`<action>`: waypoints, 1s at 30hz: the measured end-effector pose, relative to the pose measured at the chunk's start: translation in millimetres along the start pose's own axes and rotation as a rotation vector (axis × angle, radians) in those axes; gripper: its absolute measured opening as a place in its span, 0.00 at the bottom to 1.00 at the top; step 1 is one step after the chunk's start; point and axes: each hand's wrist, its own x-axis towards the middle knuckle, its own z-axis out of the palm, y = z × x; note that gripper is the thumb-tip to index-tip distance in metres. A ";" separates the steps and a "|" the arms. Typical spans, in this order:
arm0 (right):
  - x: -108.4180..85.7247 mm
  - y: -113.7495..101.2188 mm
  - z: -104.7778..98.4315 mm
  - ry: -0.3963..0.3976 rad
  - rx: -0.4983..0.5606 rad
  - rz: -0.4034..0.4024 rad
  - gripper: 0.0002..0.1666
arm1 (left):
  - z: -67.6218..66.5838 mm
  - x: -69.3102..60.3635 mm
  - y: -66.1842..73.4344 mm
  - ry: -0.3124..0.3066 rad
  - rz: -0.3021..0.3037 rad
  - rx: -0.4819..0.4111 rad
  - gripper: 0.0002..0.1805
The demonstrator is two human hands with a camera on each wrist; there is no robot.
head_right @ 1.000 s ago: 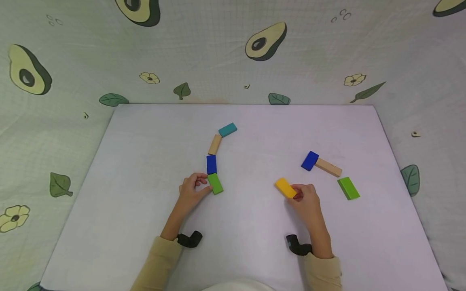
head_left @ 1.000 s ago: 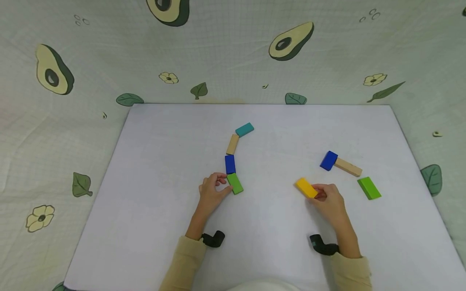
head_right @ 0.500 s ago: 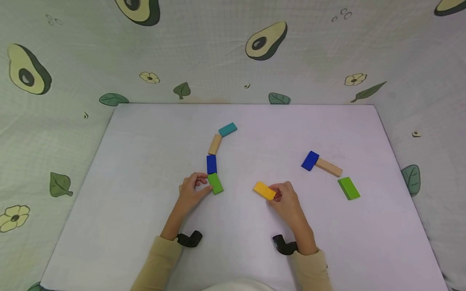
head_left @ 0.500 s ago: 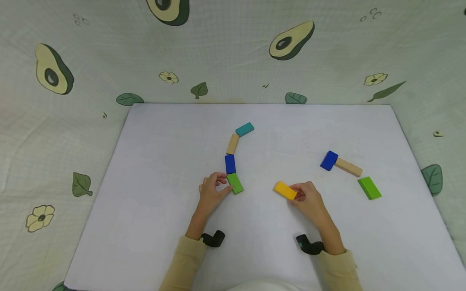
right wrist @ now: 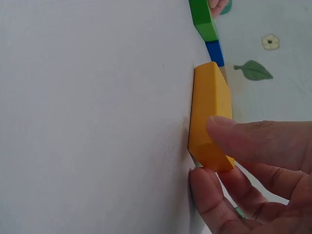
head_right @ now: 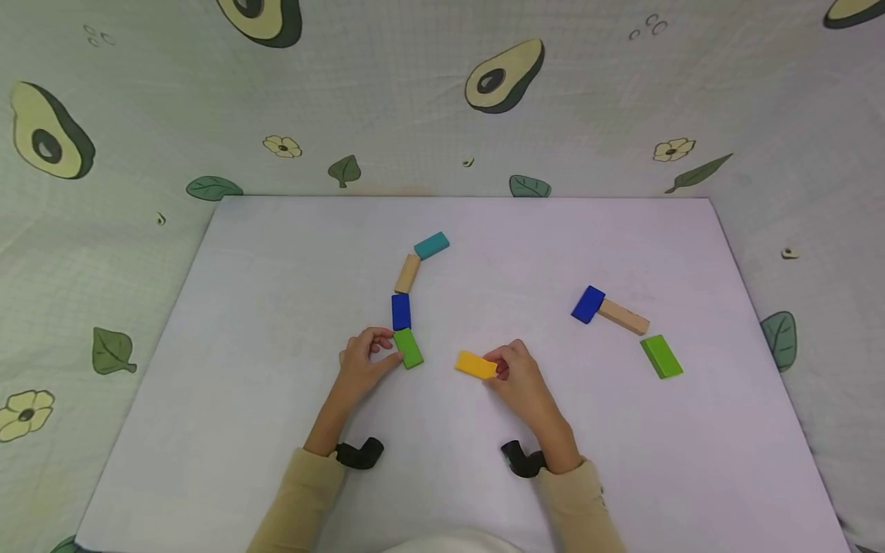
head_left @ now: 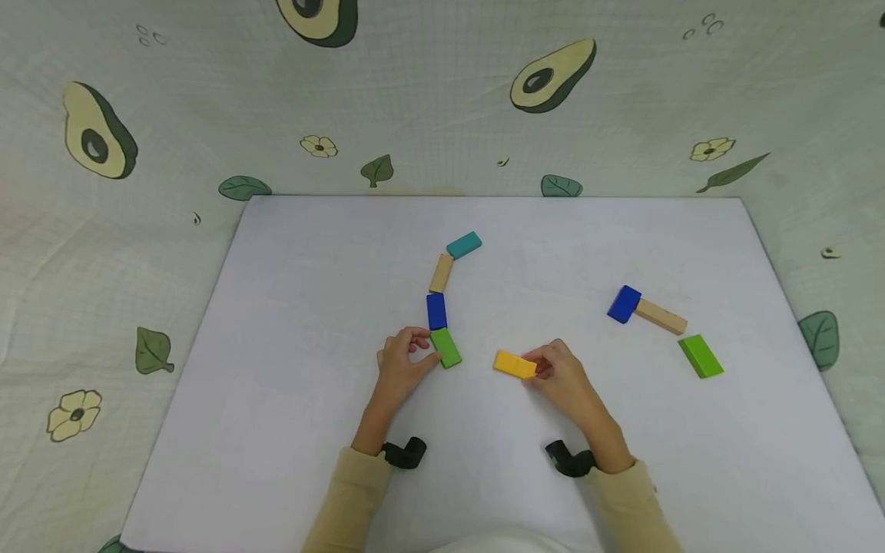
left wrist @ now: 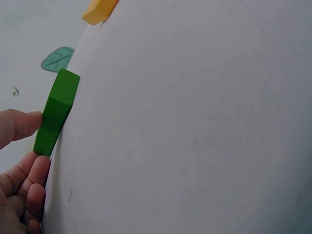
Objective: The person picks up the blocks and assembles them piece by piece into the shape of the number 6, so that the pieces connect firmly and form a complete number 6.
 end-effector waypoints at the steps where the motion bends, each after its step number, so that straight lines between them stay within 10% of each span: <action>1: 0.7 -1.3 1.1 -0.003 0.002 -0.007 0.17 | 0.0 0.0 0.1 -0.001 0.000 -0.001 0.20; 30: 22.6 -20.6 12.9 -0.136 0.024 -0.179 0.18 | 0.6 0.6 -0.5 -0.008 0.000 0.019 0.20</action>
